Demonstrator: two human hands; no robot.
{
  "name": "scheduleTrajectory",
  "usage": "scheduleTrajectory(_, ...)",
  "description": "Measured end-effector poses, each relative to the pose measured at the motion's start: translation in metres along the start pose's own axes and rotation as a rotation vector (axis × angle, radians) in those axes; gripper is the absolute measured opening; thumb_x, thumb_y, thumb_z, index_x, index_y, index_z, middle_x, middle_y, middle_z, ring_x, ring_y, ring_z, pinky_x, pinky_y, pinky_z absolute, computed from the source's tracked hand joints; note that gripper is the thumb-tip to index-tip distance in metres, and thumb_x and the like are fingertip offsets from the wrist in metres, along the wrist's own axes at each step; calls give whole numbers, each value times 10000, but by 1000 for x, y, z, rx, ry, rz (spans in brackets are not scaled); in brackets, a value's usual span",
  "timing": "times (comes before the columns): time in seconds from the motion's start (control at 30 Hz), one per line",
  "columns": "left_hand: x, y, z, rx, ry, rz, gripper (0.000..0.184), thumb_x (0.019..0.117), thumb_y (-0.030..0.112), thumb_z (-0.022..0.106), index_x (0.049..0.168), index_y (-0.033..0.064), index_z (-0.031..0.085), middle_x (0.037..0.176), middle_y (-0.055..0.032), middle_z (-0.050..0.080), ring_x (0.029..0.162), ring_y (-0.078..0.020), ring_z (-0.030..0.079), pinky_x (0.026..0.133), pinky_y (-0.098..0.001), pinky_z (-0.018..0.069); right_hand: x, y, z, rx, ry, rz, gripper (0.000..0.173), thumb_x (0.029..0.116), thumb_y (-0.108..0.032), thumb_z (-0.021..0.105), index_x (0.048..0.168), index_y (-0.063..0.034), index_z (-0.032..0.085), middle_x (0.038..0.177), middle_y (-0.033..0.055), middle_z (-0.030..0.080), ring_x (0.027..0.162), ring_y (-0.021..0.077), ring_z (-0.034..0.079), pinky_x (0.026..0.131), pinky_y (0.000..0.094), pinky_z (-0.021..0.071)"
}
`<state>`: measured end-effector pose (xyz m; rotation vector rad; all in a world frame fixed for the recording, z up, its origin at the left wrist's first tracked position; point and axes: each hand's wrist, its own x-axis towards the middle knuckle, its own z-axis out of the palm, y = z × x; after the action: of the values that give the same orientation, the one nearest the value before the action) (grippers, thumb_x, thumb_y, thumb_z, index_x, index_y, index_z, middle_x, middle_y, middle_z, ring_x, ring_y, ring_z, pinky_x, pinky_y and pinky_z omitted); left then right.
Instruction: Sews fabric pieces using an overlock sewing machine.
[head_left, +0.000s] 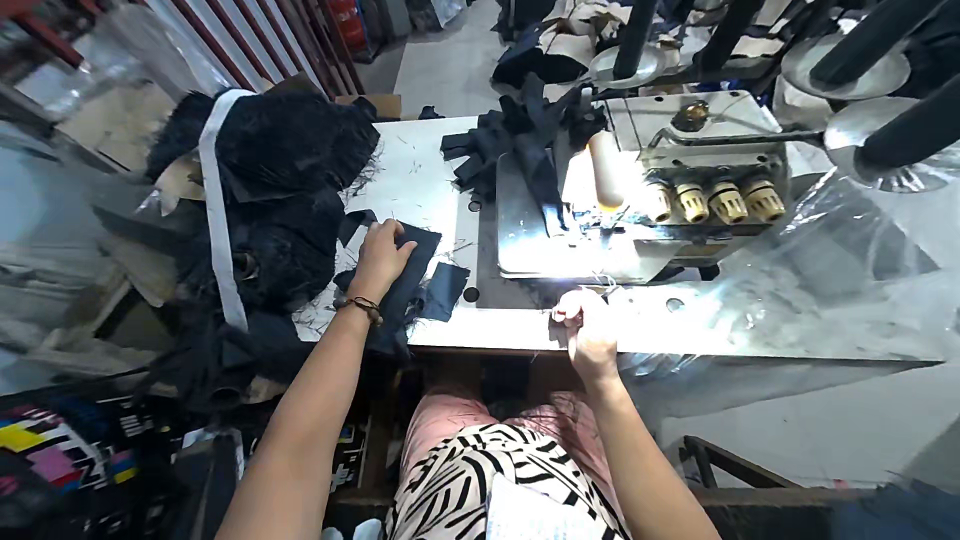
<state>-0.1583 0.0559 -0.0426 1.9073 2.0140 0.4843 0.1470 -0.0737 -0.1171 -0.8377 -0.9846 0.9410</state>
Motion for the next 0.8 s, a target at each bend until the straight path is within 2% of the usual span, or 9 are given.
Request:
scheduleTrajectory(0.07,-3,6,-4,21,-20,-30,530,968,262,736,1325,-88,561,1305,-346,563,1183,-495,600,1017,-632,483,0,0,0,-10,-9,-2,402,1021,-91,332,757,-175,623,733,-64,632,694,54,611,680,233,537)
scheduleTrajectory(0.1,-3,8,-4,61,-53,-59,521,976,274,724,1302,-104,573,1279,-351,580,1190,-499,597,1028,-639,469,-1,0,0,-19,-16,-8,399,1021,-82,336,761,-168,626,736,-61,635,695,56,614,681,234,540)
scheduleTrajectory(0.2,-1,11,1,152,-141,-112,359,1054,239,589,1188,-89,653,1181,-317,659,1184,-478,618,1024,-650,457,0,1,1,-56,-31,-28,396,1016,-79,335,762,-177,623,742,-76,639,704,45,617,684,232,540)
scheduleTrajectory(0.27,4,11,3,131,-144,-86,329,1068,210,556,1180,-83,655,1164,-304,667,1172,-466,624,1021,-639,457,-1,1,0,-79,-42,-46,388,1012,-62,336,773,-167,624,756,-78,639,719,44,617,694,233,542)
scheduleTrajectory(0.43,22,15,-21,-35,115,318,247,1019,84,587,1196,-68,666,1188,-299,648,1106,-447,646,996,-584,505,0,4,-2,-87,-56,-71,380,1009,-55,351,777,-153,636,779,-63,649,740,54,627,707,242,551)
scheduleTrajectory(0.5,27,24,-34,-54,101,365,315,994,79,627,1287,-35,636,1252,-286,631,1126,-430,642,996,-566,513,-1,4,-2,-112,-61,-67,373,1015,-58,355,783,-143,634,781,-56,646,738,60,624,702,246,550)
scheduleTrajectory(0.6,32,30,-33,-15,-38,209,421,999,143,668,1346,-69,562,1215,-306,650,1112,-450,660,994,-595,514,0,3,0,-130,-70,-83,372,1015,-58,356,782,-141,634,778,-66,641,739,49,620,707,234,546)
scheduleTrajectory(0.7,42,27,-16,98,-127,20,407,1024,210,637,1261,-120,605,1194,-329,645,1183,-475,616,1049,-631,457,-1,2,1,-127,-67,-77,366,1012,-62,357,792,-150,636,783,-79,644,733,39,622,696,225,550)
scheduleTrajectory(0.8,47,28,-2,208,-192,-53,337,1020,191,627,1154,-117,664,1219,-343,639,1218,-494,599,1047,-657,448,-2,2,-1,-96,-73,-65,369,1011,-60,365,788,-157,642,775,-83,643,727,35,618,703,223,548)
